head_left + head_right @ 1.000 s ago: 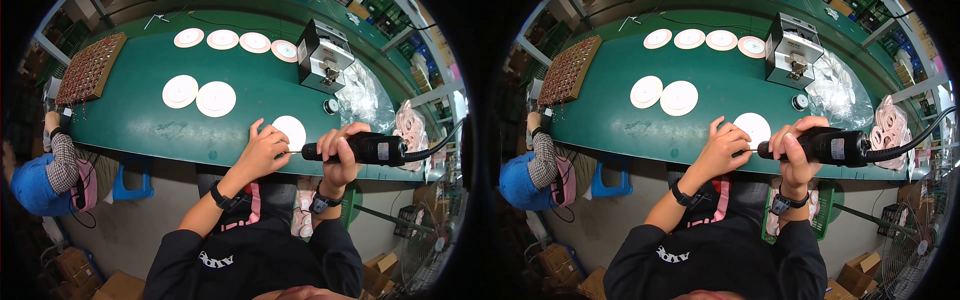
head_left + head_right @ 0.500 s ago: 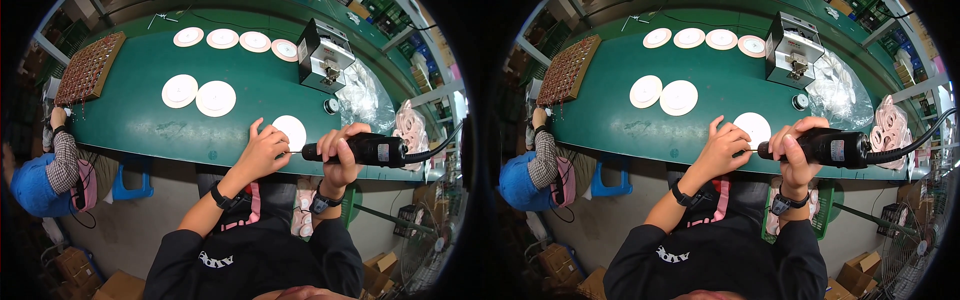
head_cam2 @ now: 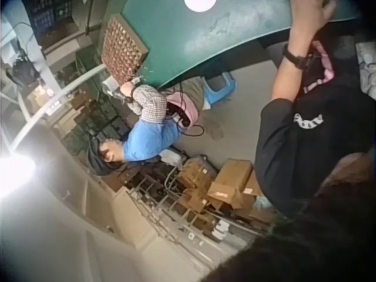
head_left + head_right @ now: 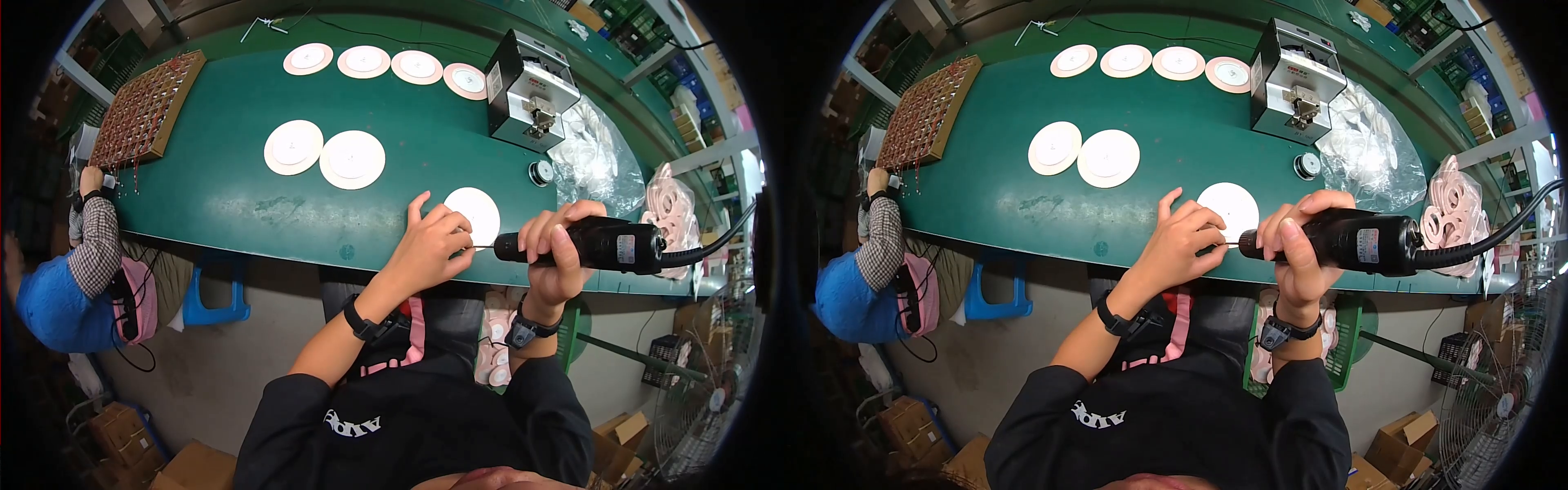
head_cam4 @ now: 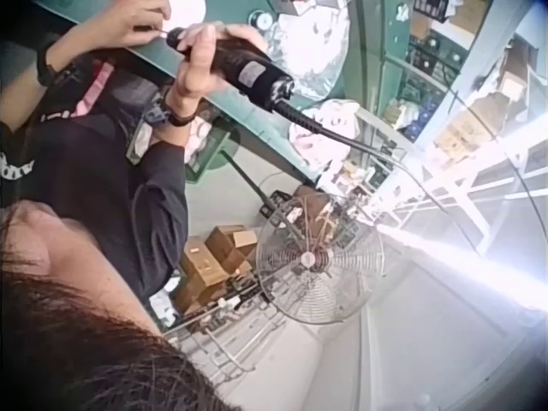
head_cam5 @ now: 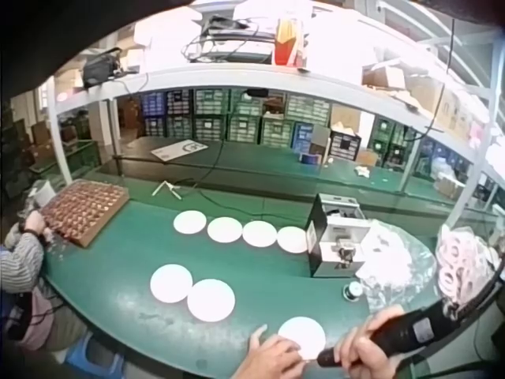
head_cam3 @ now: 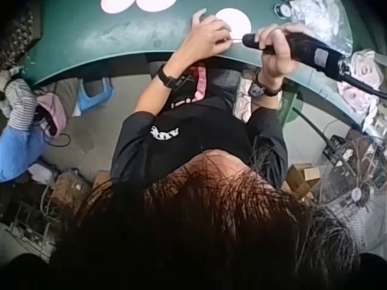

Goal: The person picks up a white disc and places it onto a pink ring, then uses a power screwdriver to drive a screw into the center of the assembly.

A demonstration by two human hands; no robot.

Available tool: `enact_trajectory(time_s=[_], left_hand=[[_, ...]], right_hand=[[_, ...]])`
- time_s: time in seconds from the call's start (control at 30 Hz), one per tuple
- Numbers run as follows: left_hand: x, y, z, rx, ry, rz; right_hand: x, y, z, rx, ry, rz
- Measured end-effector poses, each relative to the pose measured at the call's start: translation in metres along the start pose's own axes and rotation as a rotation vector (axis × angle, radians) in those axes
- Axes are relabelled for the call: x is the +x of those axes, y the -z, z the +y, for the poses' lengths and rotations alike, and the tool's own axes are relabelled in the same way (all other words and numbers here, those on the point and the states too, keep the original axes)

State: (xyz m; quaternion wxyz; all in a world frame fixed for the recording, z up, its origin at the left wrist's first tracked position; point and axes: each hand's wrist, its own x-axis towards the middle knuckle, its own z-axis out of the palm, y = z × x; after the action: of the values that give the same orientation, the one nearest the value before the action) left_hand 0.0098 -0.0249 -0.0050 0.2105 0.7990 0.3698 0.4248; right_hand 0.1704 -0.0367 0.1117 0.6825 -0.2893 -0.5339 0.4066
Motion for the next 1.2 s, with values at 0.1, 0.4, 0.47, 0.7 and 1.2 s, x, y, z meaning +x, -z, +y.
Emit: enact_trajectory(time_s=[0.1,0.4,0.47,0.7,1.2], left_hand=[[-0.001,0.000,0.000,0.004,-0.007,0.000],[-0.002,-0.002,0.000,0.025,0.003,0.042],[-0.002,-0.002,0.000,0.035,0.011,0.042],[-0.001,0.000,0.002,0.017,0.033,-0.006],[-0.002,-0.001,0.000,0.089,0.022,-0.046]], right_hand=[[0.000,0.001,0.001,0.009,-0.004,0.003],[0.008,0.017,0.009,-0.174,0.029,0.065],[0.009,0.019,0.011,-0.164,0.018,0.058],[0.008,0.016,0.023,-0.144,-0.043,0.014],[0.007,0.015,0.023,-0.164,-0.044,0.019]])
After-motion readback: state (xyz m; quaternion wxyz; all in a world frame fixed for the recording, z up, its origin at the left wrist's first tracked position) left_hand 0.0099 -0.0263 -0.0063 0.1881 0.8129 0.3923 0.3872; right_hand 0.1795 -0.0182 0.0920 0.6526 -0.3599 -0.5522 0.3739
